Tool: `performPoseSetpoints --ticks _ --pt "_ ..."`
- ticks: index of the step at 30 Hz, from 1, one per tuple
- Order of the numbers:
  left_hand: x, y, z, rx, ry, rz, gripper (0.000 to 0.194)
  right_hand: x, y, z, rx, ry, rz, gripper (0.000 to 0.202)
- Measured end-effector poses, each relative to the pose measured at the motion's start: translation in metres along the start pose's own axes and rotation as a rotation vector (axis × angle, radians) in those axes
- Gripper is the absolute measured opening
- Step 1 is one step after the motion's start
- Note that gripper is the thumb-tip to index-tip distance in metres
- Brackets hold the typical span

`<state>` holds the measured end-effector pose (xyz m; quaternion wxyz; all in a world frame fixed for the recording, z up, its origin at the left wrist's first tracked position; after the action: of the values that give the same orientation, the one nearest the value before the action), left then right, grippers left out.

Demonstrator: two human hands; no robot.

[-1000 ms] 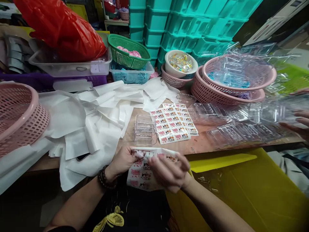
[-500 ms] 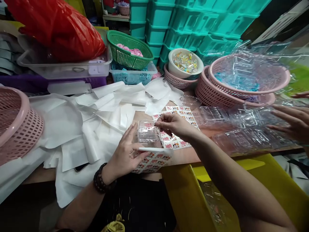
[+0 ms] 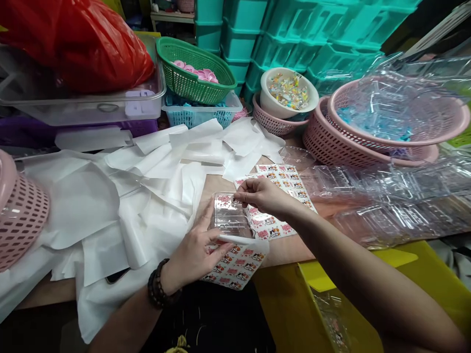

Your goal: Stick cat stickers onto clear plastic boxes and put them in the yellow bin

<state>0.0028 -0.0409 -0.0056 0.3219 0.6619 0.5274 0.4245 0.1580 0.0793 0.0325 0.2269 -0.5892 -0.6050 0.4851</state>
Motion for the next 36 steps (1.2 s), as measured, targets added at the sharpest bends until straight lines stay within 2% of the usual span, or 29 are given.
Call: performPoseSetpoints --ticks 9,12,15,18,20,21,23,25,26,28,30,32,33,36 --pt "0.002 0.002 0.003 0.085 0.006 0.066 0.016 0.0 0.001 0.0 -0.027 0.035 0.0 0.033" --pt "0.002 0.001 0.004 0.12 0.01 0.08 0.017 -0.003 -0.002 0.003 -0.233 0.107 -0.085 0.023" --pt "0.002 0.0 0.004 0.123 0.01 0.08 0.017 -0.01 -0.008 0.003 -0.625 0.243 -0.248 0.013" --pt "0.002 0.001 0.003 0.116 -0.009 0.065 0.017 -0.028 -0.016 -0.004 -0.913 0.426 -0.388 0.046" --pt "-0.001 0.003 -0.001 0.101 0.005 0.055 0.017 -0.049 -0.021 -0.009 -0.888 0.503 -0.516 0.052" --pt "-0.003 0.005 -0.004 0.088 0.031 0.063 0.016 -0.061 -0.023 -0.01 -0.812 0.469 -0.594 0.049" --pt "-0.009 0.012 -0.013 0.051 0.111 0.097 0.015 -0.086 -0.021 -0.005 -0.621 0.268 -0.705 0.039" --pt "-0.015 0.017 -0.021 0.004 0.178 0.104 0.016 -0.107 -0.012 0.0 -0.476 0.084 -0.682 0.023" --pt "-0.018 0.019 -0.024 -0.018 0.186 0.081 0.016 -0.114 -0.007 0.002 -0.429 0.044 -0.627 0.014" --pt "-0.024 0.02 -0.026 -0.056 0.188 -0.006 0.017 -0.123 0.005 0.003 -0.364 0.056 -0.501 0.006" --pt "-0.03 0.02 -0.026 -0.106 0.197 -0.113 0.038 -0.129 0.013 0.006 -0.312 0.036 -0.423 0.008" --pt "-0.035 0.02 -0.024 -0.187 0.173 -0.229 0.059 -0.134 0.017 0.009 -0.284 -0.004 -0.415 0.007" --pt "-0.037 0.02 -0.022 -0.229 0.144 -0.283 0.056 -0.138 0.018 0.009 -0.269 -0.019 -0.427 0.006" --pt "-0.045 0.016 -0.021 -0.284 0.088 -0.412 0.028 -0.146 0.02 0.006 -0.214 0.017 -0.454 0.007"
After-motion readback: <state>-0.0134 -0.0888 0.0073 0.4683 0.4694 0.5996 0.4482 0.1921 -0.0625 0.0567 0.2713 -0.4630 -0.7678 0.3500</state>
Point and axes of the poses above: each hand's wrist, its own x-axis towards the middle knuckle, its own z-axis out of the palm, y = z × x, the point moved 4 cm from there along x, towards the middle knuckle, and after that the axes turned 14 degrees about y, right-handed, at the moved point
